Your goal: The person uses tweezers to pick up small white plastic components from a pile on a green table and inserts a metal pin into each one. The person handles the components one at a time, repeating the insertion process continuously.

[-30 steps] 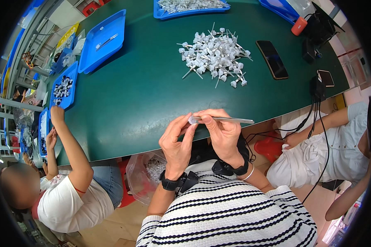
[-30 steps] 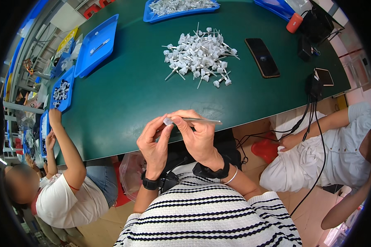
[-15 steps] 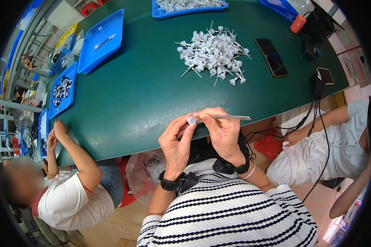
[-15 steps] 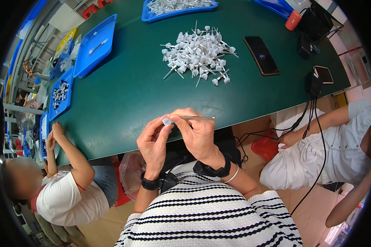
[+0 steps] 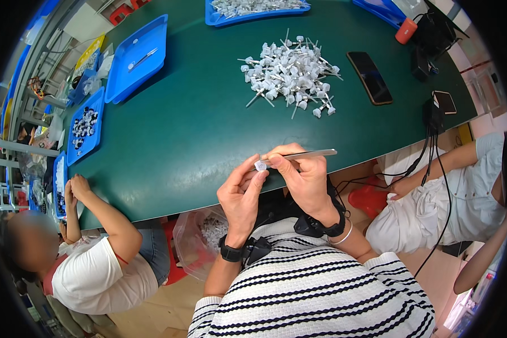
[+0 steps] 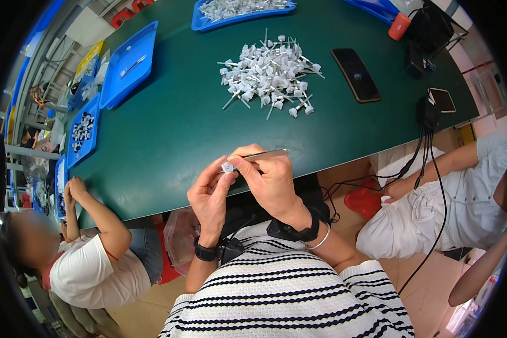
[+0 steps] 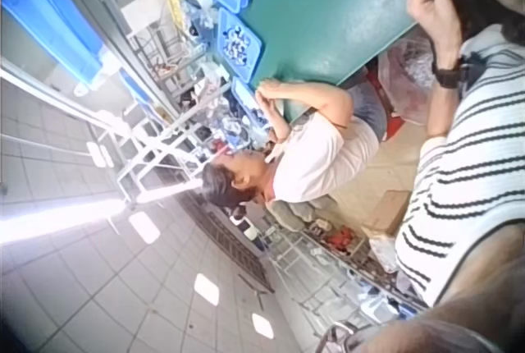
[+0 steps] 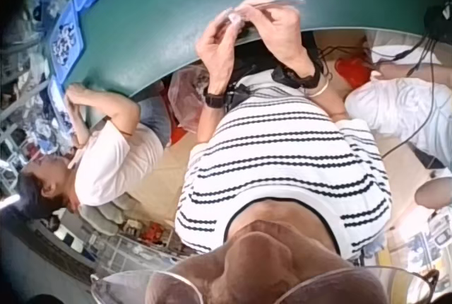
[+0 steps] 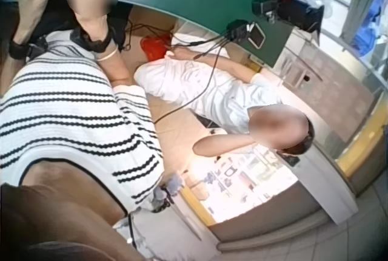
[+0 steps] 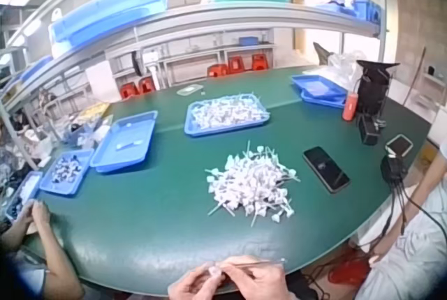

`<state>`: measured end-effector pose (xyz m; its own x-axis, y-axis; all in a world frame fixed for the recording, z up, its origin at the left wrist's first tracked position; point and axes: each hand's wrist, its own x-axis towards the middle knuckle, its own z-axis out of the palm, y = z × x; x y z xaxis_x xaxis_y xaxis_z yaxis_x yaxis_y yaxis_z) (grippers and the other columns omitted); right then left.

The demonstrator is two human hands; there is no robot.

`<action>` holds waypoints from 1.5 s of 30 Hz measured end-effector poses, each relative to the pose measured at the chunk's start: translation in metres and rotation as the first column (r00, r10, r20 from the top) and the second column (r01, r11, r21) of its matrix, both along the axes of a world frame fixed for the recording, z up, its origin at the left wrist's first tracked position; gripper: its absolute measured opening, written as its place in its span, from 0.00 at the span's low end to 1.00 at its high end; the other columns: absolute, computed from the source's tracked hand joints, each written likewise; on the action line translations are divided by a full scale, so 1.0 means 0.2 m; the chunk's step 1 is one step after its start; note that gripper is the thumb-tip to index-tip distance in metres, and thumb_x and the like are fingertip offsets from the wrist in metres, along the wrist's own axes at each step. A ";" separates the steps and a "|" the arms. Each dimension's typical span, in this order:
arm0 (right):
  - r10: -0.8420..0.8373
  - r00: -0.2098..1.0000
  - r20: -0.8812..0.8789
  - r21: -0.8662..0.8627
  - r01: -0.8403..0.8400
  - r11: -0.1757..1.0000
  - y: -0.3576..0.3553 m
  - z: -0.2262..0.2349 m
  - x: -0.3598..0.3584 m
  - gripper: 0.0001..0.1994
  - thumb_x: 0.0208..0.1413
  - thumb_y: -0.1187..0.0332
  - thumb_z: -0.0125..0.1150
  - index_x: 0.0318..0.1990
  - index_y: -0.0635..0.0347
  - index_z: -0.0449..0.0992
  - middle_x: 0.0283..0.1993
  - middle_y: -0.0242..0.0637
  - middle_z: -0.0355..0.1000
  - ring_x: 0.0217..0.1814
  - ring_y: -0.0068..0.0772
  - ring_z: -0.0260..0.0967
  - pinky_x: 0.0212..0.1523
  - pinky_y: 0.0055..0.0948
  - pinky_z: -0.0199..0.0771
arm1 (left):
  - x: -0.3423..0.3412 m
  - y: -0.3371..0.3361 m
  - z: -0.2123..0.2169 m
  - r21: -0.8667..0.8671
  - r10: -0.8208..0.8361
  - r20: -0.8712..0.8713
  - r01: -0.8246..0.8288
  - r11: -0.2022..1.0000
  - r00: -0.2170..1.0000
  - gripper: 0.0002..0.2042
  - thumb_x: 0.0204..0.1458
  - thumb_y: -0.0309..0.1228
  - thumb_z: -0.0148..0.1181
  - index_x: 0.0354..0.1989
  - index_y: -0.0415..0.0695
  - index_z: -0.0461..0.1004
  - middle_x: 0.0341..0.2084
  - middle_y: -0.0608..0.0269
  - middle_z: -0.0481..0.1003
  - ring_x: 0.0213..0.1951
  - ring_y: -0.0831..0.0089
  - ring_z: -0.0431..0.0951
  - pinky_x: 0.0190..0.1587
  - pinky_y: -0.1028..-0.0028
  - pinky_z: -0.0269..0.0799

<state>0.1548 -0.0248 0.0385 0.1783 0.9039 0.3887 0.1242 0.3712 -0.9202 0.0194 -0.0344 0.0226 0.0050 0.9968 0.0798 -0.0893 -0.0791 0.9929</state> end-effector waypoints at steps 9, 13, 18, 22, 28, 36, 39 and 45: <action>-0.033 0.998 -0.049 0.024 0.034 0.999 0.01 -0.05 -0.02 0.07 0.57 0.72 0.62 0.32 0.68 0.78 0.28 0.35 0.76 0.21 0.24 0.67 0.23 0.24 0.66 | -0.01 0.00 -0.02 -0.037 0.006 0.104 -0.002 0.999 0.995 0.11 0.54 0.19 0.60 0.45 0.33 0.70 0.40 0.54 0.77 0.40 0.71 0.80 0.45 0.76 0.76; -0.019 1.000 -0.022 0.024 0.020 1.000 0.01 -0.02 -0.01 0.07 0.57 0.72 0.61 0.32 0.68 0.78 0.28 0.36 0.76 0.22 0.25 0.68 0.23 0.24 0.67 | 0.00 -0.01 -0.01 -0.022 0.018 0.109 -0.016 1.000 0.994 0.11 0.54 0.19 0.60 0.45 0.33 0.71 0.39 0.54 0.77 0.40 0.71 0.80 0.46 0.75 0.77; 0.107 0.994 -0.005 -0.080 -0.107 0.991 0.02 0.03 0.03 0.07 0.57 0.71 0.62 0.32 0.68 0.77 0.27 0.36 0.75 0.22 0.24 0.68 0.23 0.25 0.66 | -0.01 -0.03 -0.02 -0.022 0.017 0.059 -0.016 1.000 0.998 0.11 0.54 0.19 0.60 0.45 0.33 0.71 0.39 0.55 0.77 0.40 0.72 0.80 0.46 0.75 0.77; 0.117 0.993 0.030 -0.052 -0.115 0.992 0.04 0.00 0.01 0.08 0.56 0.72 0.62 0.31 0.69 0.77 0.26 0.37 0.75 0.21 0.22 0.67 0.22 0.26 0.65 | -0.02 -0.02 -0.03 0.000 0.026 -0.006 -0.026 1.000 1.000 0.11 0.54 0.19 0.60 0.45 0.33 0.71 0.39 0.55 0.77 0.40 0.72 0.80 0.45 0.76 0.76; 0.052 0.998 -0.024 -0.089 -0.054 0.995 0.03 0.01 0.00 0.08 0.56 0.72 0.62 0.29 0.69 0.77 0.26 0.36 0.75 0.20 0.23 0.67 0.21 0.25 0.65 | -0.01 0.00 -0.02 -0.073 0.002 0.056 0.003 0.997 0.998 0.13 0.55 0.19 0.59 0.48 0.31 0.71 0.40 0.55 0.77 0.40 0.74 0.79 0.45 0.78 0.75; 0.090 0.992 0.094 -0.027 -0.088 0.996 0.04 0.01 -0.02 0.08 0.54 0.74 0.62 0.27 0.70 0.76 0.28 0.40 0.76 0.20 0.32 0.69 0.21 0.27 0.66 | -0.02 -0.02 -0.07 0.014 0.030 0.027 -0.031 0.999 0.999 0.12 0.55 0.19 0.59 0.48 0.31 0.72 0.40 0.54 0.78 0.40 0.73 0.80 0.45 0.77 0.76; 0.135 0.989 0.056 -0.012 -0.135 0.991 0.06 0.01 -0.03 0.07 0.54 0.75 0.62 0.28 0.71 0.76 0.29 0.40 0.77 0.21 0.32 0.70 0.22 0.27 0.67 | -0.04 -0.01 -0.06 0.004 0.040 0.051 -0.041 0.999 0.998 0.13 0.55 0.19 0.59 0.49 0.31 0.71 0.40 0.54 0.78 0.40 0.73 0.80 0.45 0.77 0.76; 0.092 0.994 0.058 0.022 -0.094 0.995 0.03 0.09 0.04 0.04 0.54 0.75 0.63 0.32 0.70 0.78 0.29 0.36 0.77 0.24 0.26 0.72 0.24 0.24 0.68 | -0.02 0.00 0.05 0.001 -0.026 0.196 0.026 1.000 0.980 0.15 0.56 0.20 0.59 0.52 0.32 0.70 0.42 0.56 0.77 0.41 0.74 0.79 0.46 0.77 0.75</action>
<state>0.1629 -0.0184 0.0562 0.0708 0.9056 0.4182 0.1398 0.4061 -0.9031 0.0147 -0.0347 0.0330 0.0154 0.9967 0.0798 -0.2839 -0.0722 0.9561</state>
